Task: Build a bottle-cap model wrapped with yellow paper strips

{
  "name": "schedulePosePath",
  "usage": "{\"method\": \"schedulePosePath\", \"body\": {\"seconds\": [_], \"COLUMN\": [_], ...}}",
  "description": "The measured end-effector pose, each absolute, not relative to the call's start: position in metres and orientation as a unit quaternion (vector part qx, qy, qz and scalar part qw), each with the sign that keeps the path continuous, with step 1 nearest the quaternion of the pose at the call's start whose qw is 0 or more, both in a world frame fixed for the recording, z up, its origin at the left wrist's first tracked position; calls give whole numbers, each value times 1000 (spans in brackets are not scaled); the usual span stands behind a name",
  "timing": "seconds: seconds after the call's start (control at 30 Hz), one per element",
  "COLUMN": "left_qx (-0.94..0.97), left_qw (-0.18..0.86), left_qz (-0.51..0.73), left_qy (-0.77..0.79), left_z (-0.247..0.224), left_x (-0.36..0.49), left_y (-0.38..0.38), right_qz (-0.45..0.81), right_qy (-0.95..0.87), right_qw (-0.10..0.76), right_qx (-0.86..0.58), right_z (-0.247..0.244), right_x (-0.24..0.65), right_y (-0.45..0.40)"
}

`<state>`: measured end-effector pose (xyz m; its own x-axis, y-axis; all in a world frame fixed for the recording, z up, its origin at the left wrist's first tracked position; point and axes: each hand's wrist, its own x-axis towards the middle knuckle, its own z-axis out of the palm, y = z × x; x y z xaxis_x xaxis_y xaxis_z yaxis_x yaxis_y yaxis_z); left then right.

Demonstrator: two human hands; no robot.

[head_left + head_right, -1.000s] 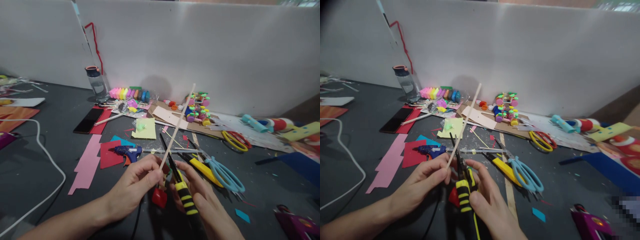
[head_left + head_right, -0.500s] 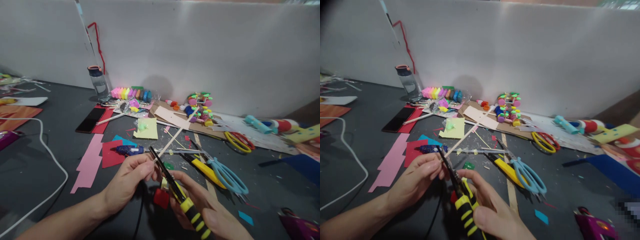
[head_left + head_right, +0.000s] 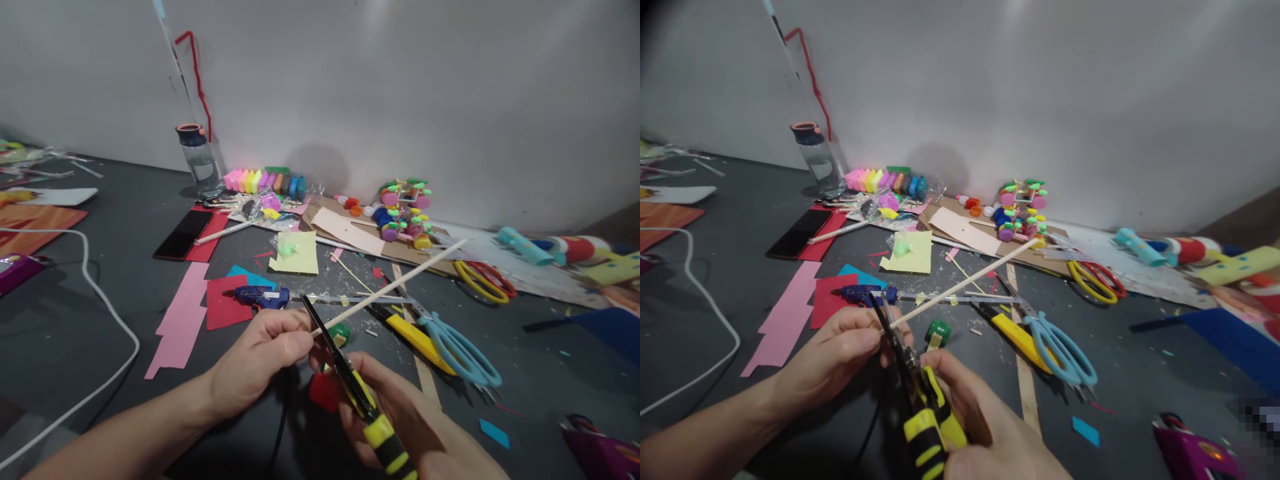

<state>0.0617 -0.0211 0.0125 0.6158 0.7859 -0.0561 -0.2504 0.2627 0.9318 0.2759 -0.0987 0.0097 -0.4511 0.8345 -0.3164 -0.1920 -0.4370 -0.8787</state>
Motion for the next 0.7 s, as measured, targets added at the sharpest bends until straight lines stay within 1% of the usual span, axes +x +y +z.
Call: {"method": "schedulePosePath", "body": {"seconds": [0.1,0.2,0.27,0.47,0.6,0.7], "left_qx": [497,491,493,507,525,535], "left_qw": [752,757,758,756,746,739], "left_qz": [341,340,337,335,336,337], "left_qy": [266,265,262,243,236,233], "left_z": [15,17,18,19,19,20], "left_x": [59,58,59,60,60,59], "left_y": [-22,-23,-22,-20,-20,-20], "right_qz": [760,774,792,834,817,791], "right_qy": [-385,-355,-342,-263,-302,-356], "right_qw": [352,328,315,314,327,304], "right_qx": [-388,-409,-395,-368,-367,-395], "right_z": [11,12,10,0,2,4], "right_x": [277,277,276,278,285,291], "right_y": [-104,-104,-101,-100,-108,-113]}}
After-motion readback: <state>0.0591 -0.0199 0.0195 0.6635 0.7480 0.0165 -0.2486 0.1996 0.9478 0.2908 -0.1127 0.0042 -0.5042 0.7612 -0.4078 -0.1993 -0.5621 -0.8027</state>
